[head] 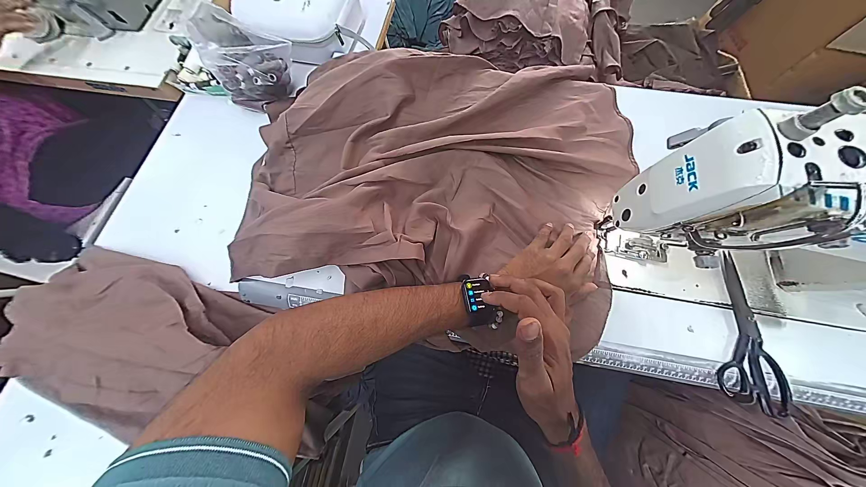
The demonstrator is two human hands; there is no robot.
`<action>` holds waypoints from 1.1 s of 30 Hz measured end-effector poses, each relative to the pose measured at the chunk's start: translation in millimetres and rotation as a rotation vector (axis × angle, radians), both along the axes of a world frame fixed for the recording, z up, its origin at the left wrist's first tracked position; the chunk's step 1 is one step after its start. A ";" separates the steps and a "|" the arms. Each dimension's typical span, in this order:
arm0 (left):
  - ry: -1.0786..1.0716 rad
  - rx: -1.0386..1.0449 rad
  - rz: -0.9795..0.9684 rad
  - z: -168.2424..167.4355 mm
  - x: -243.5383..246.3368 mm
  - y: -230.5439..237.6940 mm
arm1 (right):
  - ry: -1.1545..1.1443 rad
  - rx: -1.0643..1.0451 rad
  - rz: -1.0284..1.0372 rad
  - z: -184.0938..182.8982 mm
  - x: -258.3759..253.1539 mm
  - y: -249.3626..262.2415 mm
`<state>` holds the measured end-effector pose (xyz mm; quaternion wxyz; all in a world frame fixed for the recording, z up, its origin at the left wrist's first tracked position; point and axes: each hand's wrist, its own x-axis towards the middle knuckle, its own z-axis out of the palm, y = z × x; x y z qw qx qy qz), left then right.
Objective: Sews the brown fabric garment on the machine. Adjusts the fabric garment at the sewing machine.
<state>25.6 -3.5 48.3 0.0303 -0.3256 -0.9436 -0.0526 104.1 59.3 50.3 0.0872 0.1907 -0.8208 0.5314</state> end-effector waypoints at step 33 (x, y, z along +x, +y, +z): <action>0.115 0.175 -0.147 -43.3 -26.9 2.0 | 0.052 0.093 -0.023 -4.4 7.4 -2.2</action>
